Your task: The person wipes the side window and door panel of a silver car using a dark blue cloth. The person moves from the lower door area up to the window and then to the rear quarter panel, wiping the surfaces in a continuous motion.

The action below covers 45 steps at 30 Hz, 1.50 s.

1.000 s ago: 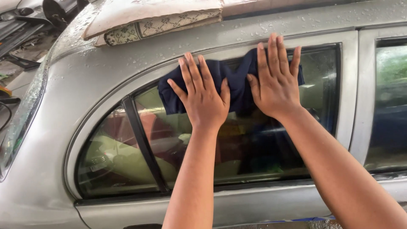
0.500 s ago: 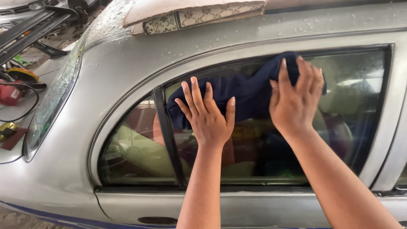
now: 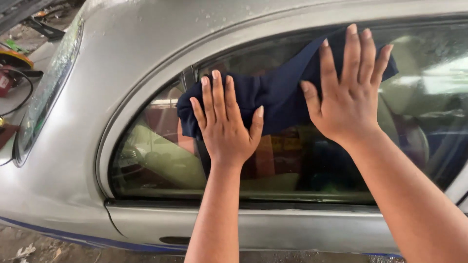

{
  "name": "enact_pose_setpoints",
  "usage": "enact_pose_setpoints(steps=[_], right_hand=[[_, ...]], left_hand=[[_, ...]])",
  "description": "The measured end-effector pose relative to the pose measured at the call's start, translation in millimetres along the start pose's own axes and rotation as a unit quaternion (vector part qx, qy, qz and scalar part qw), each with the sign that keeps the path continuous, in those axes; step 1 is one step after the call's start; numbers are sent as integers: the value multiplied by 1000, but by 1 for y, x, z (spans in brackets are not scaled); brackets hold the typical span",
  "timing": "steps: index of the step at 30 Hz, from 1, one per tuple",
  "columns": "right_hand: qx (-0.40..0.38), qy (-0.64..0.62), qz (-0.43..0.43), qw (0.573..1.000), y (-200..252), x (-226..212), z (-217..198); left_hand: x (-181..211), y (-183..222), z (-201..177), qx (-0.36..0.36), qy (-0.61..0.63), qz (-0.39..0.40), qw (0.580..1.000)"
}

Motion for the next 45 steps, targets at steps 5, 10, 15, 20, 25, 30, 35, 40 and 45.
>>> enact_pose_setpoints(steps=[5,10,15,20,25,30,35,40,45], right_hand=[[-116,-59,57,990,-9,-30,0],[-34,10,-46,998,11,-35,13],[-99,-55,28,993,2,-25,7],[-25,-57,42,997,-2,-36,2],[-125,52,-30,990,19,-61,26],[-175,1,10,984,3,-44,20],[-62,-93,69,991,-23,-59,2],[-125,-77,53,988,-12,-109,25],[-38,-74,4,997,5,-133,33]], left_hand=[[-15,2,-8,-16,-25,-23,999],[-27,7,-4,4,-18,-45,999],[-32,7,-6,-3,-24,-50,998],[-39,8,-1,-7,-37,-25,999],[-42,10,0,6,-30,-24,999],[-41,11,2,11,-12,-34,999],[-41,12,2,53,8,-51,997],[-43,14,3,46,7,-69,997],[-45,16,4,47,5,-72,996]])
Point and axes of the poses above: each hand's wrist, its own y-axis away from the middle knuckle, its own z-axis out of the palm, x = y × z, the point moved 2 cm from there along -y, towards the middle knuckle, and after that the axes turned 9 degrees about -x, right-handed, at the moved point
